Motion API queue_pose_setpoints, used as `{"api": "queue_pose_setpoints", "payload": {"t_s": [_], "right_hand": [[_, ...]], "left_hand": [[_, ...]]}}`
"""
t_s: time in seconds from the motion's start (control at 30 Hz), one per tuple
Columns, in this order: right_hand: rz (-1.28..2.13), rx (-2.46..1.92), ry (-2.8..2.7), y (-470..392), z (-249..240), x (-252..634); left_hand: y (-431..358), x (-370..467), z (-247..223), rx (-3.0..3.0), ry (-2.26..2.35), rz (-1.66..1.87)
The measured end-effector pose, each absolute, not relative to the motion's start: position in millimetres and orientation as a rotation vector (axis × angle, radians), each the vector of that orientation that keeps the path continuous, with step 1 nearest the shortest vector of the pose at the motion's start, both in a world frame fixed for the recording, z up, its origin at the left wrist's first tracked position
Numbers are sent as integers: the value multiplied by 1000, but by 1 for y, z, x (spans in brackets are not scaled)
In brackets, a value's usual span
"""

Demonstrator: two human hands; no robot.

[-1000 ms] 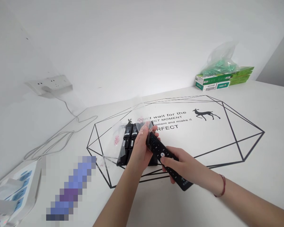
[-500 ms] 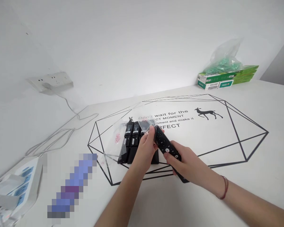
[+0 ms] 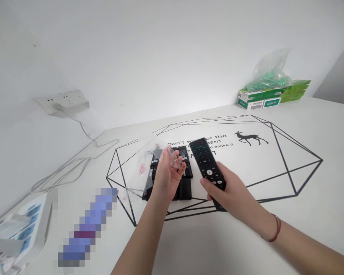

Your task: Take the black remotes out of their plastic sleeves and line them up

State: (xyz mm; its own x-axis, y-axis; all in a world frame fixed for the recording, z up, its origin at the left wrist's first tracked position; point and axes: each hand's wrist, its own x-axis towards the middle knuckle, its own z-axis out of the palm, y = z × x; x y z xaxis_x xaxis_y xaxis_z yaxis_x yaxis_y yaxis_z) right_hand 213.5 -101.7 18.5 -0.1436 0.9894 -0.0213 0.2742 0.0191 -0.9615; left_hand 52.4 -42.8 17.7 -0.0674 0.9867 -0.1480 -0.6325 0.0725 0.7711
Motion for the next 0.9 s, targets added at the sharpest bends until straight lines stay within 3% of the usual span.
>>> {"api": "queue_pose_setpoints", "payload": {"t_s": [0.3, 0.6, 0.9], "right_hand": [[1010, -1351, -1351, -97, 21, 213], [1067, -1294, -1215, -93, 24, 216], [1261, -1203, -1208, -86, 14, 216]], "left_hand": [[-70, 84, 8, 743, 743, 1122], [-62, 78, 7, 632, 886, 1324], [-71, 91, -1, 792, 801, 1135]]}}
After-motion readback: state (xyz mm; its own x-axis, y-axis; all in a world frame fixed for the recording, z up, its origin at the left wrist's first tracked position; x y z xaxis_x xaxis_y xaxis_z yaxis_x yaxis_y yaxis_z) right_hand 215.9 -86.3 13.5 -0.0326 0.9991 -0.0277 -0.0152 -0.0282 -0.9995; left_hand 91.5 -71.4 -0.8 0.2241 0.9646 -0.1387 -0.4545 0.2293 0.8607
